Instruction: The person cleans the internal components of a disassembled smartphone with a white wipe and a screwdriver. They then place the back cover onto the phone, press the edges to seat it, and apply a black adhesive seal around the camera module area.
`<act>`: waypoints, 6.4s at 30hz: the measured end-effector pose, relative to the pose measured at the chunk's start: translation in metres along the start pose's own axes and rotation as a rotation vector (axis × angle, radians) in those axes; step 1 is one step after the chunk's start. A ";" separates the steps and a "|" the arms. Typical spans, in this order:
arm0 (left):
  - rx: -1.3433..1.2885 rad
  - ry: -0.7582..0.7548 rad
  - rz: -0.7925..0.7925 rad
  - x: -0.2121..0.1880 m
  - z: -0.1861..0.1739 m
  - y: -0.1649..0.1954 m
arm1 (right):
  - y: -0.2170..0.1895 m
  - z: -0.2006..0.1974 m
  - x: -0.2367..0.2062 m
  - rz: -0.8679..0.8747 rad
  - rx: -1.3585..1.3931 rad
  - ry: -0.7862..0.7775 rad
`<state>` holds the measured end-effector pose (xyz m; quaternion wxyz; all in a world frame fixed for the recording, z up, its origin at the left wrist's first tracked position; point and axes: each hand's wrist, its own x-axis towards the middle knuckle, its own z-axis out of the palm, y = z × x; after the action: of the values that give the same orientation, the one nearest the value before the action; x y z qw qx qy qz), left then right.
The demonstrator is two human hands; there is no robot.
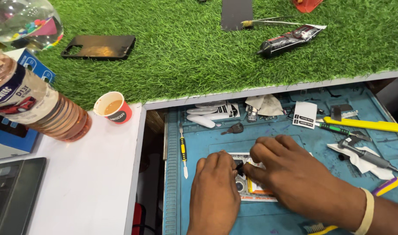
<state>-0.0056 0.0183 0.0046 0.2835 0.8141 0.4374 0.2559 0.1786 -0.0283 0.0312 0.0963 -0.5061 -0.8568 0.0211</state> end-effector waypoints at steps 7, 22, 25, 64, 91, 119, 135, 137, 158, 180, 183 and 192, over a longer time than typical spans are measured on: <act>-0.026 -0.038 -0.021 -0.002 -0.007 0.003 | 0.028 0.002 -0.037 0.087 0.267 0.086; 0.027 -0.251 -0.064 0.001 -0.011 0.006 | 0.041 0.006 -0.056 0.485 0.240 -0.132; 0.154 -0.263 0.013 -0.004 0.000 0.008 | 0.043 0.006 -0.055 0.463 0.258 -0.119; 0.285 -0.476 -0.078 0.019 -0.019 0.052 | 0.041 0.016 -0.065 0.276 0.037 -0.041; 0.316 -0.540 -0.105 0.023 -0.028 0.044 | 0.022 0.013 -0.048 0.324 0.094 -0.171; 0.108 -0.085 0.362 -0.004 -0.004 -0.006 | 0.032 0.012 -0.079 -0.006 0.051 0.286; -0.020 0.094 0.499 -0.014 -0.012 0.021 | 0.025 0.027 -0.105 0.343 0.603 0.308; -0.020 0.103 0.497 -0.014 -0.011 0.021 | 0.023 0.028 -0.108 0.406 0.605 0.310; 0.102 0.082 0.521 -0.013 -0.004 0.017 | 0.002 0.002 -0.086 0.140 0.208 0.441; 0.206 0.111 0.510 -0.014 -0.001 0.029 | 0.012 0.024 -0.112 0.464 0.292 0.366; 0.259 0.170 0.538 -0.013 0.008 0.037 | 0.013 0.025 -0.111 0.496 0.283 0.355; 0.109 0.159 0.471 -0.011 0.019 0.047 | 0.010 0.022 -0.106 0.469 0.325 0.352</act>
<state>0.0280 -0.0168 0.0213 0.1364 0.8850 0.2697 0.3542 0.2334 -0.1147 -0.0071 0.3150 -0.6634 -0.6726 0.0912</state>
